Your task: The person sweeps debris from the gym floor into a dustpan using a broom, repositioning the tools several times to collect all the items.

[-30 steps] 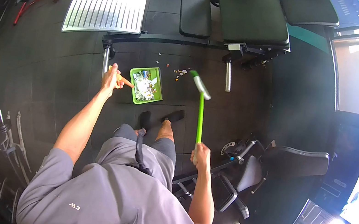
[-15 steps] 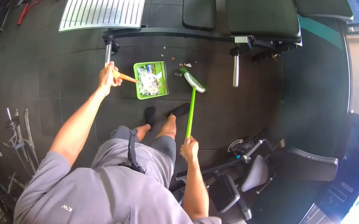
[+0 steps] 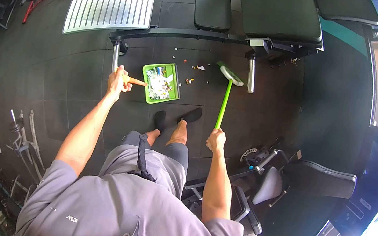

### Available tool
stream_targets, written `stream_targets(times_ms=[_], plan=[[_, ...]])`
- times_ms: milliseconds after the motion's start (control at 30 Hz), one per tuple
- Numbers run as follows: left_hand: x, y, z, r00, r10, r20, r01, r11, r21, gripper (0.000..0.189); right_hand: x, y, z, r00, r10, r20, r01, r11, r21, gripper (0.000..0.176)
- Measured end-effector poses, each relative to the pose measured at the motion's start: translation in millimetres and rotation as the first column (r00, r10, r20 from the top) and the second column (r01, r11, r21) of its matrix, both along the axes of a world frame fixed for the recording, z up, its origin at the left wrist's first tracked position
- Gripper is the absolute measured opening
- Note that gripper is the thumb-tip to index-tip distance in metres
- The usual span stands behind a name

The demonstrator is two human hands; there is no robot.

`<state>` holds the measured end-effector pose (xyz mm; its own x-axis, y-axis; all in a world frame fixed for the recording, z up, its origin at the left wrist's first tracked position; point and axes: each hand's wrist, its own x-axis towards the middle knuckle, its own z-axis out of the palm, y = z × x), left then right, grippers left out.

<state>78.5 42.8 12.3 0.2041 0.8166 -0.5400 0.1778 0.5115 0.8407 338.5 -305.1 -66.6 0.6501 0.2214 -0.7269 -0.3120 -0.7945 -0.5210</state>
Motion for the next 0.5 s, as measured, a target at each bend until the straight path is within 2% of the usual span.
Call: stream_targets(times_ms=[33, 133, 167, 200, 233, 300, 400, 433, 500], plan=[[0, 1, -1, 1.0, 0.003, 0.0, -0.003, 1.0, -0.01, 0.039, -3, 7, -7, 0.992, 0.101, 0.076, -0.097, 0.994, -0.05, 0.024], [-1, 3, 1, 1.0, 0.004, -0.012, -0.004, 1.0, -0.003, 0.039, -33, 11, -11, 0.938, 0.342, 0.051, -0.32, 0.914, -0.249, 0.031], [1, 1, 0, 1.0, 0.007, -0.013, -0.007, 1.0, 0.002, 0.039, -44, -2, -13, 0.911, 0.405, 0.078, -0.379, 0.897, -0.229, 0.034], [4, 1, 2, 1.0, 0.015, -0.023, -0.015, 1.0, -0.002, 0.038, -57, -14, -15, 0.911, 0.399, 0.101, -0.378, 0.909, -0.177, 0.034], [2, 0, 3, 1.0, 0.003, -0.025, -0.003, 1.0, -0.006, 0.038, -70, -32, -26, 0.848, 0.486, 0.211, -0.472, 0.874, -0.113, 0.025], [3, 1, 3, 0.999, -0.016, -0.032, 0.016, 1.0, -0.008, 0.038, -83, -40, 13, 0.929, 0.339, 0.151, -0.336, 0.941, -0.044, 0.027], [3, 3, -4, 0.996, -0.056, -0.065, 0.057, 0.998, 0.016, 0.039, -82, -42, 82, 0.99, 0.139, -0.032, -0.141, 0.986, -0.086, 0.033], [4, 2, -4, 0.996, -0.044, -0.077, 0.047, 0.998, 0.033, 0.042, -78, -50, 87, 0.983, 0.182, -0.004, -0.181, 0.979, -0.088, 0.036], [4, -1, -3, 0.995, -0.021, -0.101, 0.028, 0.997, 0.071, 0.048, -71, -59, 97, 0.999, -0.005, -0.053, 0.003, 0.999, -0.048, 0.037]])
